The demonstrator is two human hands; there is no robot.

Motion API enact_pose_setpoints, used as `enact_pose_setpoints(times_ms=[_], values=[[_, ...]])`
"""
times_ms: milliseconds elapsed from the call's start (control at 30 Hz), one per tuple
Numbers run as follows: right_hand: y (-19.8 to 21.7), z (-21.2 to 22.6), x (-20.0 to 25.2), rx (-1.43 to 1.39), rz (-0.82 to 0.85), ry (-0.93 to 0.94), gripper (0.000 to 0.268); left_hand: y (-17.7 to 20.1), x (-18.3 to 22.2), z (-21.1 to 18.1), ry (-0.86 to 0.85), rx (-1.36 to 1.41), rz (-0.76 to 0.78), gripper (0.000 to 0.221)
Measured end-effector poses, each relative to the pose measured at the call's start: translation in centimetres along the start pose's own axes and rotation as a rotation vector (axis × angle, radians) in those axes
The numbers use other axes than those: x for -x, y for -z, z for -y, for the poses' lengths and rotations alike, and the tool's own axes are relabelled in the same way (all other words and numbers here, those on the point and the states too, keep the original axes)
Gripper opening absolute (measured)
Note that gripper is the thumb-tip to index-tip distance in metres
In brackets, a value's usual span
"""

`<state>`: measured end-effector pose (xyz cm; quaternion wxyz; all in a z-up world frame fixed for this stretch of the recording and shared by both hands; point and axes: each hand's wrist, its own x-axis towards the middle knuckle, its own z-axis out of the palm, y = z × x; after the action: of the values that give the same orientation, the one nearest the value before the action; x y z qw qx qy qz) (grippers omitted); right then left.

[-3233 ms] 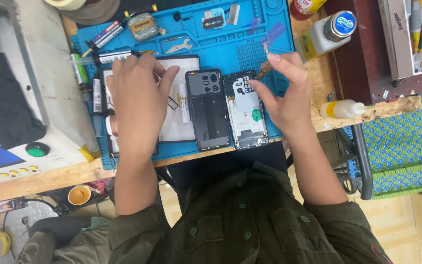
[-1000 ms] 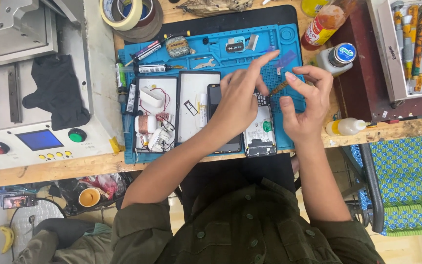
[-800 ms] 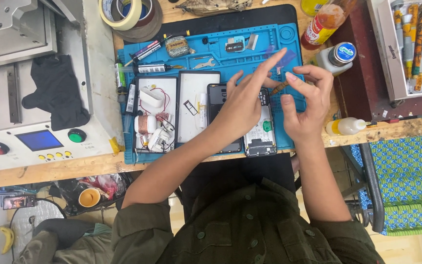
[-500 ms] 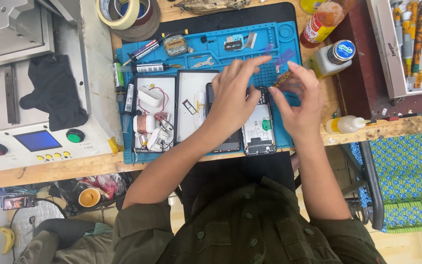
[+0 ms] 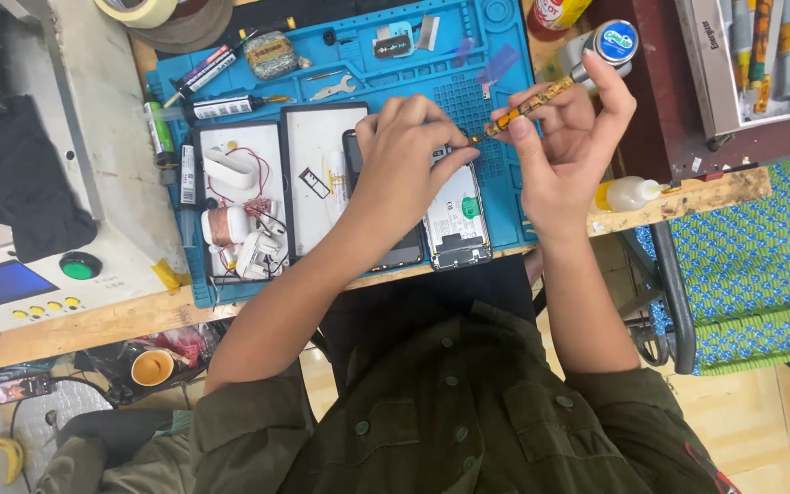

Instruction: Disassembling a smartphone to access internal components using a screwdriver and prying tools on a repair mat.

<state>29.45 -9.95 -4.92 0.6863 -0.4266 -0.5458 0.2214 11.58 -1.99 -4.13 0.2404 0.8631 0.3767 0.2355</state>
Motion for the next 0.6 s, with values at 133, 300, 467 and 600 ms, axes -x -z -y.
enact_pose_setpoints(times_ms=[133, 300, 467, 600], values=[[-0.1, -0.7, 0.1, -0.039, -0.061, -0.004, 0.061, 1.6, 0.0, -0.1, 0.028, -0.015, 0.024, 0.013], [-0.3, -1.7, -0.5, 0.159, 0.049, 0.015, 0.061, 8.2, 1.0, 0.6, 0.231, -0.160, 0.044, 0.012], [-0.1, -2.4, -0.4, 0.284, 0.095, 0.043, 0.056, 10.8, 2.9, 4.4, 0.381, -0.451, 0.105, 0.016], [-0.3, -2.0, -0.6, 0.265, 0.111, 0.025, 0.055, 10.8, 3.2, 6.1, 0.475, -0.567, 0.176, 0.012]])
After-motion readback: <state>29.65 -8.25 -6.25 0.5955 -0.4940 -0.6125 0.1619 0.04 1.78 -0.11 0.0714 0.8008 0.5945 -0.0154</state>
